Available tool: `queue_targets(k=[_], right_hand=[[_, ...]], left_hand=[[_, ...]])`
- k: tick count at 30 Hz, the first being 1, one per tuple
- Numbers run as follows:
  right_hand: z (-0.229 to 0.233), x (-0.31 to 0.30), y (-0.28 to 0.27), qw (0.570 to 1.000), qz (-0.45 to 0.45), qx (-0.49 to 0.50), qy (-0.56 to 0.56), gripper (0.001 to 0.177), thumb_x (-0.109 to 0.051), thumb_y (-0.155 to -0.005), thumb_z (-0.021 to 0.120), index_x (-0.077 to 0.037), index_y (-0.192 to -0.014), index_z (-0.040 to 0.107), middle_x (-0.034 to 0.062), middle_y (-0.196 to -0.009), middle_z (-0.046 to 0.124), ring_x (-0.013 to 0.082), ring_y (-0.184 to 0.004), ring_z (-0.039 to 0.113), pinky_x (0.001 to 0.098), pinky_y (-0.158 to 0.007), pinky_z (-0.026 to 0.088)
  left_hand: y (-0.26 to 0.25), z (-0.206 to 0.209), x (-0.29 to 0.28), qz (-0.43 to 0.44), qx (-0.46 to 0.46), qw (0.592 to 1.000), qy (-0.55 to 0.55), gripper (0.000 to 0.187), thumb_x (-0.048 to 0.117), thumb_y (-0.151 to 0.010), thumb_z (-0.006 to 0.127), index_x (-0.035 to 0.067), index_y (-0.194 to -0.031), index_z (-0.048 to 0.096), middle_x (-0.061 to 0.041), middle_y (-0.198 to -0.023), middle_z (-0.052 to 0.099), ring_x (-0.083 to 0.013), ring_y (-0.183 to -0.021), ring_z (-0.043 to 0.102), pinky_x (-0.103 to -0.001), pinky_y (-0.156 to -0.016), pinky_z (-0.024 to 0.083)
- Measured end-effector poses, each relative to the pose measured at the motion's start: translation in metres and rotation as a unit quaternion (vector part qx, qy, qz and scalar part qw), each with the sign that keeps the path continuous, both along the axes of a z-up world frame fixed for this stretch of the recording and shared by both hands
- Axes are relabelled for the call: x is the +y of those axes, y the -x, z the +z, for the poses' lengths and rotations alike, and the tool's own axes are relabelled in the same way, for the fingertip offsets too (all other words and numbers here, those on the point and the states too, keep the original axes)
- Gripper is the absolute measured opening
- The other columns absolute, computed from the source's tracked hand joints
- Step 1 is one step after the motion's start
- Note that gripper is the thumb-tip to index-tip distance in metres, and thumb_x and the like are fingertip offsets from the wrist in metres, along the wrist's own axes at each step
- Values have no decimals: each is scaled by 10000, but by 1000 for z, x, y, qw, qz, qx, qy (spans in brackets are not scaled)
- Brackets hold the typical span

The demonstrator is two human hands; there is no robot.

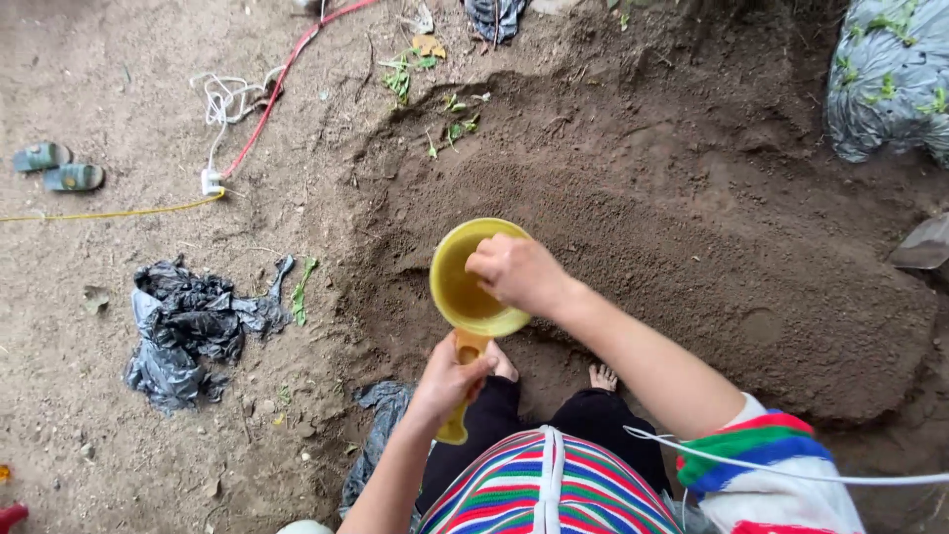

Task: Preparing a raised soil bed by mixing liquid in a scoop, pouring it onto the soil, and smoothing the surface by hand.

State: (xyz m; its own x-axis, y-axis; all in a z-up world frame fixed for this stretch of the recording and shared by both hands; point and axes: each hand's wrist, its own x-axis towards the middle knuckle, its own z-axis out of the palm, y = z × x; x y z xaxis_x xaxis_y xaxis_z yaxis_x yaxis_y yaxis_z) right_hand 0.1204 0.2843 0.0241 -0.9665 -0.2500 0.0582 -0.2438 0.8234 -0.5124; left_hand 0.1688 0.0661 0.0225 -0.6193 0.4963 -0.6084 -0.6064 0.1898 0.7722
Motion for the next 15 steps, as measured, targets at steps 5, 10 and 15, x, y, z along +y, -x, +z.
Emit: queue_targets(k=[5, 10, 15], right_hand=[[-48, 23, -25, 984, -1, -126, -125, 198, -181, -905, 535, -185, -982, 717, 39, -907, 712, 253, -840, 721, 385, -722, 607], [93, 103, -51, 996, -28, -83, -6, 235, -257, -858, 703, -198, -1085, 683, 44, -1008, 698, 271, -942, 701, 393, -812, 583], [70, 237, -86, 976, -75, 120, 164, 230, -80, -899, 761, -184, -1103, 758, 18, -872, 718, 196, -825, 687, 310, -799, 557]], left_hand=[[-31, 5, 51, -19, -32, 999, -28, 314, 26, -878, 773, -39, -1088, 549, -113, -513, 567, -177, -307, 506, -281, -293, 410], [-63, 21, 91, 38, -10, 998, -45, 316, 3, -855, 784, -44, -1043, 534, -130, -483, 533, -196, -289, 479, -295, -283, 391], [-101, 25, 119, 94, 29, 995, -33, 238, 10, -879, 736, -42, -1016, 549, -125, -465, 516, -200, -270, 471, -310, -263, 366]])
